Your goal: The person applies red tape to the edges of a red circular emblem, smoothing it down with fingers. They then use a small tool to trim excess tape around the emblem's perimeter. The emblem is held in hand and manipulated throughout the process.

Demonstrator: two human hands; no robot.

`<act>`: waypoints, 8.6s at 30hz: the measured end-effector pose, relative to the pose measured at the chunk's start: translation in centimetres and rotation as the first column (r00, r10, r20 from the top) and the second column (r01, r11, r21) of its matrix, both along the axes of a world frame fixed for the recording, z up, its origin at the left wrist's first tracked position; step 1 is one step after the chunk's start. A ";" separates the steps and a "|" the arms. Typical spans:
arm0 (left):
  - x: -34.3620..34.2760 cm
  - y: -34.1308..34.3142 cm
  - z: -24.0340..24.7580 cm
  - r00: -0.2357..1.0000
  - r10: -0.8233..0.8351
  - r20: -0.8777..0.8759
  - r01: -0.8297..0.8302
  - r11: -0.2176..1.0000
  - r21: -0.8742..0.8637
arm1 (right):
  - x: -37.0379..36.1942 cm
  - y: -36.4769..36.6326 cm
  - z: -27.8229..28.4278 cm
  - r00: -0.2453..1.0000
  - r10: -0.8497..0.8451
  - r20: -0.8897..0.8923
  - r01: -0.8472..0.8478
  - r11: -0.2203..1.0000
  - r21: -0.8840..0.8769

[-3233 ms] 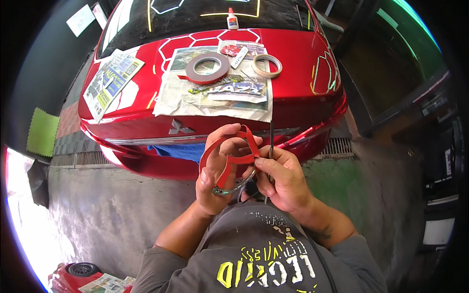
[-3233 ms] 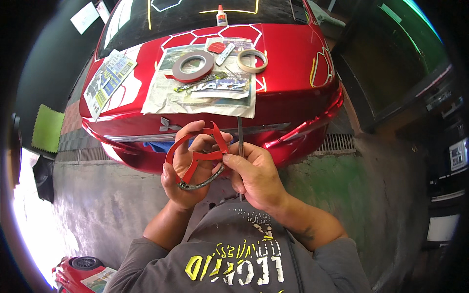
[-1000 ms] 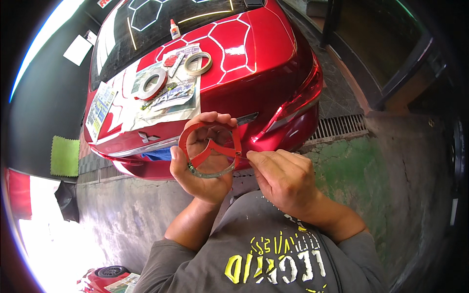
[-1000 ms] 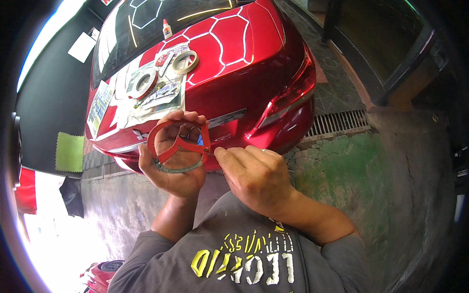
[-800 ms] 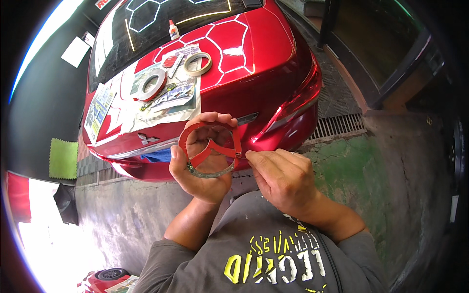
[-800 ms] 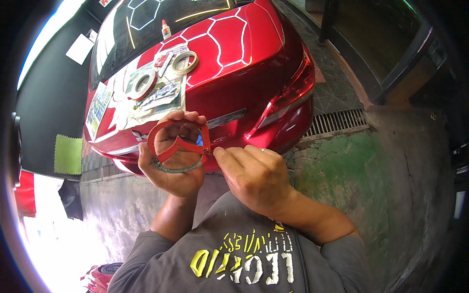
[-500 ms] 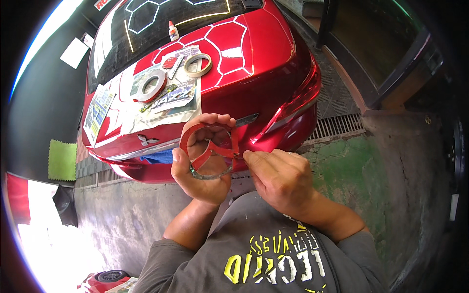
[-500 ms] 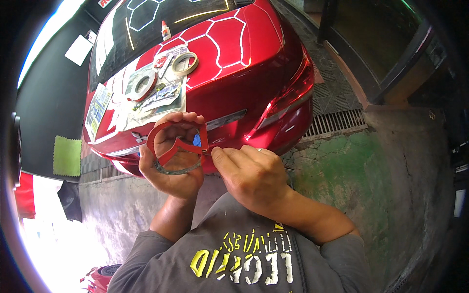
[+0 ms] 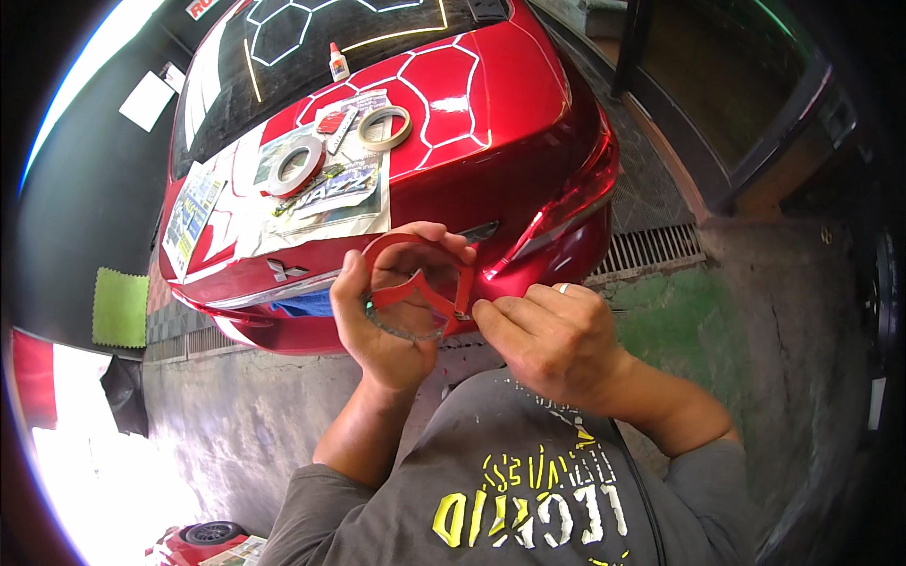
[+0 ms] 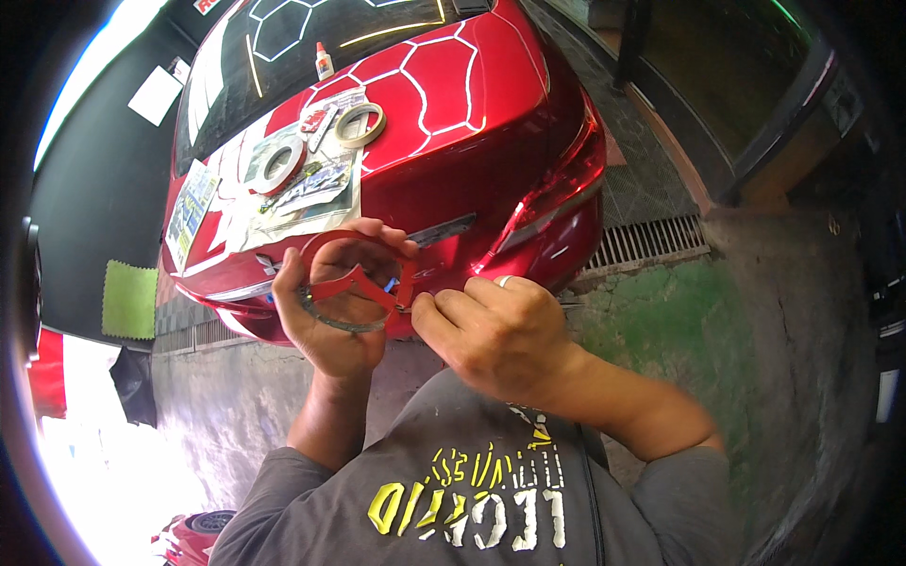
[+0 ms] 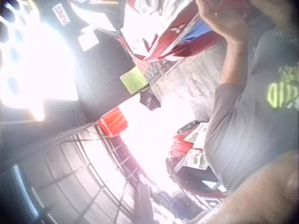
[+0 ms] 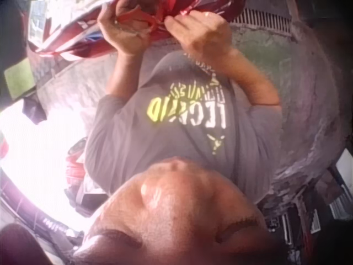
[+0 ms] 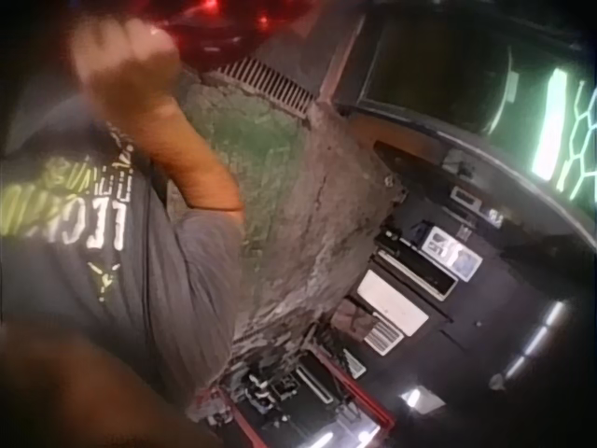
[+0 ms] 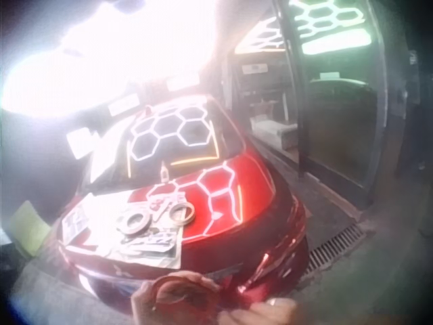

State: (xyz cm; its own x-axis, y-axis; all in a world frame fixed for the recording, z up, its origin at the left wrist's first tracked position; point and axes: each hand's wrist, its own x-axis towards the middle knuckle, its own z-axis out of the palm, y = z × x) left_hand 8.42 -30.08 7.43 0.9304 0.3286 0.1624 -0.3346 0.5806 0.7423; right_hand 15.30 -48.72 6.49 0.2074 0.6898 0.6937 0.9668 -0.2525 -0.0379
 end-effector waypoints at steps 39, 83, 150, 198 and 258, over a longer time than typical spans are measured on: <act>-0.9 -0.2 -1.5 0.977 -0.128 0.171 0.125 0.992 0.029 | -2.8 -0.8 -1.3 0.631 0.219 -0.744 -0.066 0.971 0.230; -0.4 -1.1 -2.7 0.975 0.019 0.219 -0.032 0.998 0.054 | -2.4 -0.3 -1.6 0.282 0.238 -0.929 -0.048 0.971 0.234; 1.8 0.4 -4.8 0.965 -0.260 0.002 0.220 0.811 -0.543 | -2.3 -4.8 -0.6 0.396 0.065 -0.916 0.090 0.990 0.109; 2.3 -3.7 -3.3 0.936 0.295 0.189 -0.333 0.918 0.217 | -2.1 -1.1 -1.7 0.676 0.066 -0.734 0.221 0.932 0.287; 2.0 -1.6 -5.1 0.925 -0.369 -0.093 0.261 0.792 -0.552 | -1.4 -3.9 -3.2 0.649 0.239 -0.722 0.120 0.905 0.408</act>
